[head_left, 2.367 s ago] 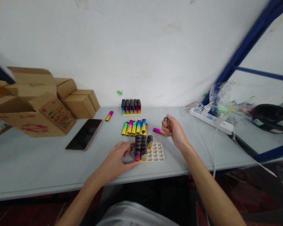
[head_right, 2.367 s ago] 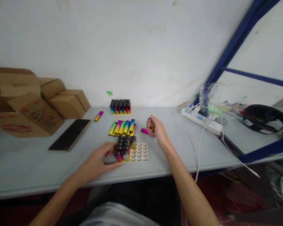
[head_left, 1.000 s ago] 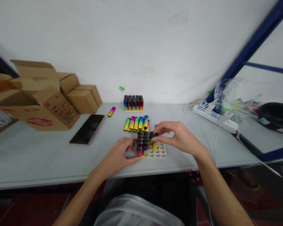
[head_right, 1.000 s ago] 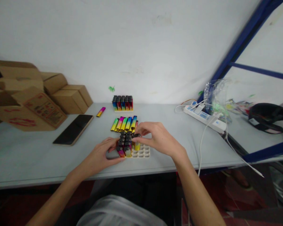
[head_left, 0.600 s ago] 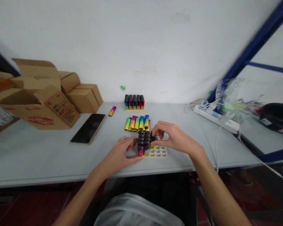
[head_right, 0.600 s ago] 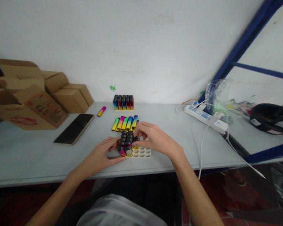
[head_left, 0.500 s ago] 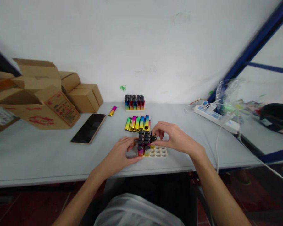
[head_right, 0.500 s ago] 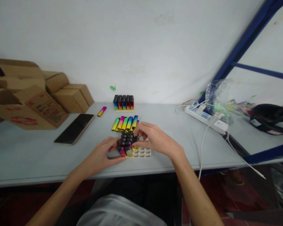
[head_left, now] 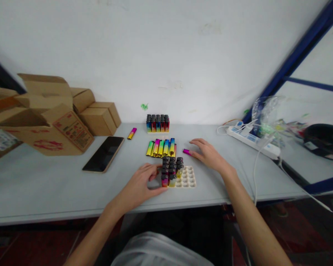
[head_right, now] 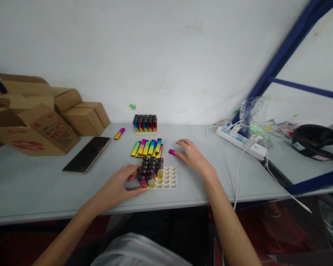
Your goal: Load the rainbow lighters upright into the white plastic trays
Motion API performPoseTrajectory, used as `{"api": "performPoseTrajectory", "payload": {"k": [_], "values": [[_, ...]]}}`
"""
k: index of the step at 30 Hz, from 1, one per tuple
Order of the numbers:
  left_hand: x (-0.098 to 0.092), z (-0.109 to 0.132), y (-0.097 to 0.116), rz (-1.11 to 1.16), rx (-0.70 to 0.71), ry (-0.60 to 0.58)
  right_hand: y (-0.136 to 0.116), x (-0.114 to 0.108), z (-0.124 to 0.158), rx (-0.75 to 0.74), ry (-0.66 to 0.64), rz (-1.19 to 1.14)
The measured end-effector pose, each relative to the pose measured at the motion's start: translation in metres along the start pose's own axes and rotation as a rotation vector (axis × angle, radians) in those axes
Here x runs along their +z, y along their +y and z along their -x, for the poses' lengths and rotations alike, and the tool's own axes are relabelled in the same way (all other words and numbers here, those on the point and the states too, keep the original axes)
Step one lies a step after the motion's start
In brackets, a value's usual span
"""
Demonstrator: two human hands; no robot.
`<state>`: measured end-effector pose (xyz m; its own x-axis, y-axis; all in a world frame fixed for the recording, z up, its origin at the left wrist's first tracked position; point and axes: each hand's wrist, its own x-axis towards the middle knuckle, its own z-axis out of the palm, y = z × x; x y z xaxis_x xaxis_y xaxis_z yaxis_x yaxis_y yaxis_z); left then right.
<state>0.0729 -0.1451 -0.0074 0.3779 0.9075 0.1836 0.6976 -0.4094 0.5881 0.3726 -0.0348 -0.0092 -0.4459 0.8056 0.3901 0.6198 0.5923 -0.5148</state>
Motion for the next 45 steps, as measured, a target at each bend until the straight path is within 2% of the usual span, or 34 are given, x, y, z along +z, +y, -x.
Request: {"api": "performPoseTrajectory", "payload": {"k": [6, 10, 15, 20, 26, 29, 33, 40, 45], "values": [[0.0, 0.0, 0.0, 0.007, -0.009, 0.001, -0.002, 0.002, 0.0, 0.012, -0.163, 0.054], [0.0, 0.0, -0.001, 0.004, -0.003, 0.0, -0.008, -0.003, -0.001, 0.046, -0.143, 0.06], [0.0, 0.0, -0.001, 0.002, -0.002, 0.011, -0.011, -0.007, 0.0, 0.011, -0.149, -0.021], [0.0, -0.001, 0.0, 0.005, -0.01, 0.001, -0.024, -0.008, 0.001, 0.121, -0.196, -0.396], [0.001, -0.001, -0.003, 0.014, 0.002, 0.002, -0.047, -0.008, -0.005, 0.338, -0.054, -0.733], [0.002, 0.0, -0.005, 0.01, -0.005, -0.009, -0.051, -0.007, -0.008, 0.425, 0.042, -0.732], [0.001, 0.0, -0.005, 0.009, -0.009, -0.014, -0.047, -0.003, -0.009, 0.451, 0.12, -0.726], [0.001, -0.001, -0.004, 0.013, -0.009, -0.018, -0.047, 0.002, -0.008, 0.448, 0.049, -0.868], [0.001, 0.0, -0.004, 0.018, -0.021, -0.027, -0.047, 0.004, -0.009, 0.466, 0.04, -0.869]]}}
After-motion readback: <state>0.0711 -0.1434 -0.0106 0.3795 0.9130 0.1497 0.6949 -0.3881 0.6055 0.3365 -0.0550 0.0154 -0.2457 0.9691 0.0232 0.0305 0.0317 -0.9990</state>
